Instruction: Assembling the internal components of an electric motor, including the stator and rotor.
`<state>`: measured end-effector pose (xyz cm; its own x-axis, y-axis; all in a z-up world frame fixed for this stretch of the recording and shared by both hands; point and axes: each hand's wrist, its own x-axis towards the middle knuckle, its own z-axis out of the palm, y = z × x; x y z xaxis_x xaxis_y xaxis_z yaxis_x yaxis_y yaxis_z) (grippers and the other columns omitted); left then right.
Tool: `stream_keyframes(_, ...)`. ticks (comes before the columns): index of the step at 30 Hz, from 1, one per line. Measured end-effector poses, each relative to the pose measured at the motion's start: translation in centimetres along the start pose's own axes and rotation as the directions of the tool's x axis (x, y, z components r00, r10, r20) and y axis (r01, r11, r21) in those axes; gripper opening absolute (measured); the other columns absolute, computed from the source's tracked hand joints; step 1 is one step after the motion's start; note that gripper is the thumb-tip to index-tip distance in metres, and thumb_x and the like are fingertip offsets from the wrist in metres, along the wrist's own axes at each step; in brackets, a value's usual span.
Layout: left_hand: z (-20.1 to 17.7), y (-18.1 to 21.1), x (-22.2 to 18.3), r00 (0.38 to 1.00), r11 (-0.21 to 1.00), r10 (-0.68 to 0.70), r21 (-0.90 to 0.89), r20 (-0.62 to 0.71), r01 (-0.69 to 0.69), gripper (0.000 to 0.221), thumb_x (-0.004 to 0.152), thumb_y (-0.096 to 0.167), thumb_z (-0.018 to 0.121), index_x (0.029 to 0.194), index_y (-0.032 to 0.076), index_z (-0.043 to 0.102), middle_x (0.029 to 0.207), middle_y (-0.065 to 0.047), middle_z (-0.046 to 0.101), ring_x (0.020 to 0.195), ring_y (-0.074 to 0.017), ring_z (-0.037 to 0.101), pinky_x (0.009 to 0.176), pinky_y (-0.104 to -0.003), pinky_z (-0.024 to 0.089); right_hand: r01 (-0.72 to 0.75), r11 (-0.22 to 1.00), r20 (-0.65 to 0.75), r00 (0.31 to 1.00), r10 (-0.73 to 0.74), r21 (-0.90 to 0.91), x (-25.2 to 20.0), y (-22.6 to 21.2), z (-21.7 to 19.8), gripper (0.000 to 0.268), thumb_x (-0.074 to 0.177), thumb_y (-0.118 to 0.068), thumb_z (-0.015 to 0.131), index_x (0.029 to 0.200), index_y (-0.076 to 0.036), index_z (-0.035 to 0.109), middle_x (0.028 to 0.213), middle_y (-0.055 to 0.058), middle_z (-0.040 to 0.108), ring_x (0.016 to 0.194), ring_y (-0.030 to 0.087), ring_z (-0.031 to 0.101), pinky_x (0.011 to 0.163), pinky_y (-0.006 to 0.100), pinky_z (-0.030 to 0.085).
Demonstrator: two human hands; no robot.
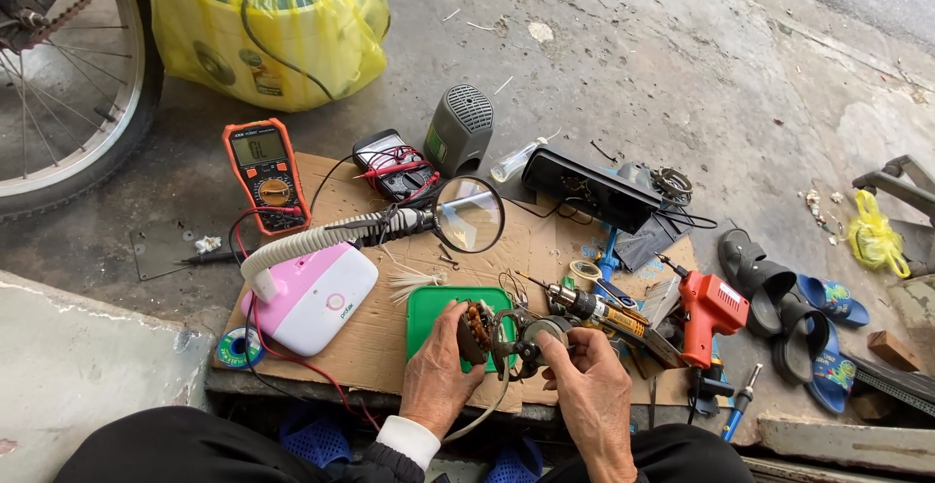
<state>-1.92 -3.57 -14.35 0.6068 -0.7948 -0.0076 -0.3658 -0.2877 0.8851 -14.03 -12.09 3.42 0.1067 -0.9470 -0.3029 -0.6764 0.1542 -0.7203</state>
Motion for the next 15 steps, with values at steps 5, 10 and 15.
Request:
stream_keyframes(5,0.0,0.1,0.1,1.0,1.0,-0.018,0.005,0.009,0.018,0.094,0.081,0.012,0.091,0.159,0.026,0.041,0.176,-0.004,0.043,0.138,-0.0353,0.066,0.096,-0.054,0.064,0.044,0.999,0.031,0.999,-0.044,0.017,0.5,0.2,0.5,0.038,0.095,-0.036,0.083,0.121,-0.008,0.076,0.096,0.006,0.08,0.077,0.02,0.078,0.082,0.032,0.067)
stream_keyframes(10,0.1,0.0,-0.1,1.0,1.0,-0.01,-0.017,0.0,0.01,0.094,0.081,0.01,0.092,0.159,0.025,0.041,0.176,-0.005,0.042,0.123,-0.0377,0.075,0.093,-0.053,0.065,0.043,0.997,0.012,0.999,-0.042,-0.057,0.8,-0.6,1.1,0.042,0.094,-0.042,0.083,0.121,-0.01,0.076,0.096,0.004,0.082,0.076,0.019,0.081,0.082,0.031,0.067)
stream_keyframes(15,0.0,0.1,-0.3,1.0,0.999,-0.024,-0.04,0.01,0.025,0.094,0.08,0.008,0.088,0.159,0.028,0.041,0.178,-0.003,0.041,0.116,-0.038,0.078,0.089,-0.054,0.065,0.036,0.987,0.072,0.997,-0.025,-0.158,1.3,-2.2,1.2,0.041,0.095,-0.049,0.079,0.114,-0.013,0.077,0.091,0.004,0.08,0.076,0.019,0.079,0.082,0.035,0.062)
